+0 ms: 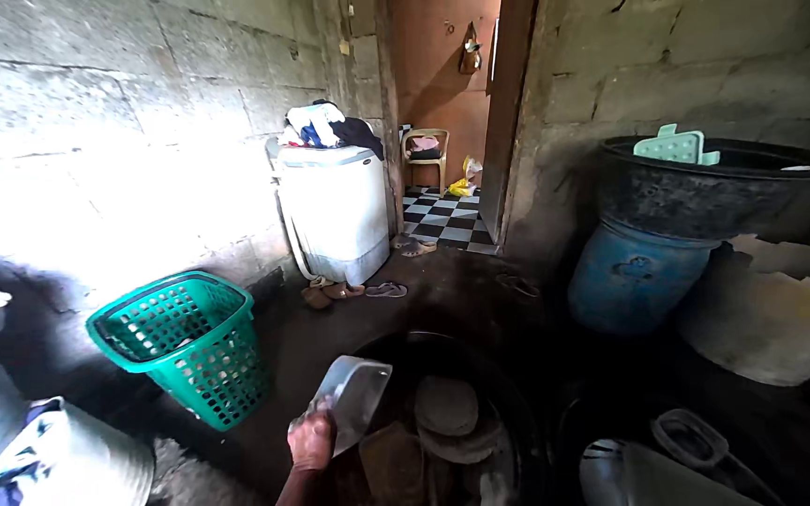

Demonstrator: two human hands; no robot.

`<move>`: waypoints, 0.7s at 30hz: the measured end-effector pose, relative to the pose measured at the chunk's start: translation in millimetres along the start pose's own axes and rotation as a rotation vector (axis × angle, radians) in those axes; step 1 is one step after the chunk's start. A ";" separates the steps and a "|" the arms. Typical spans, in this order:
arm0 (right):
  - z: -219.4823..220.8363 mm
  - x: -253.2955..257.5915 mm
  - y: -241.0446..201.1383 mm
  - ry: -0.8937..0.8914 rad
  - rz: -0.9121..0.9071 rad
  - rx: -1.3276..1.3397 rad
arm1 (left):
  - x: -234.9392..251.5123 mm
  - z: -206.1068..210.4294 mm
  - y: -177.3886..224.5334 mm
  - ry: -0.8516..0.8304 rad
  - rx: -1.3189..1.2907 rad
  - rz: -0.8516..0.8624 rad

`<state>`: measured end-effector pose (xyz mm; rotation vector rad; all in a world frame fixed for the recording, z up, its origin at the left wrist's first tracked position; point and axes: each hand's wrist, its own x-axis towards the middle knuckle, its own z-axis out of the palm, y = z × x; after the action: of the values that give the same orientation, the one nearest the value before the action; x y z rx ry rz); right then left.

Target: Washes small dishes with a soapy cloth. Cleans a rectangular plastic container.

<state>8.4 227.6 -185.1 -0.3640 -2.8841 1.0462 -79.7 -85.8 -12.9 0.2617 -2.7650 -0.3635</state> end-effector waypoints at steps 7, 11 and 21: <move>-108.5 24.2 -150.1 -0.100 0.352 0.816 | -26.9 -41.6 48.6 -0.143 -0.411 -0.372; -91.0 8.6 -227.9 -0.233 -0.024 0.844 | -51.9 -46.7 84.6 -0.156 -0.495 -0.195; -69.6 9.2 -182.8 -0.401 -0.397 0.058 | -57.5 -42.3 66.0 0.206 -0.735 0.041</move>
<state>-28.5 137.5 -15.2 0.4588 -3.0494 1.2336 -20.4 -19.5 26.6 0.0488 -2.2442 -1.2130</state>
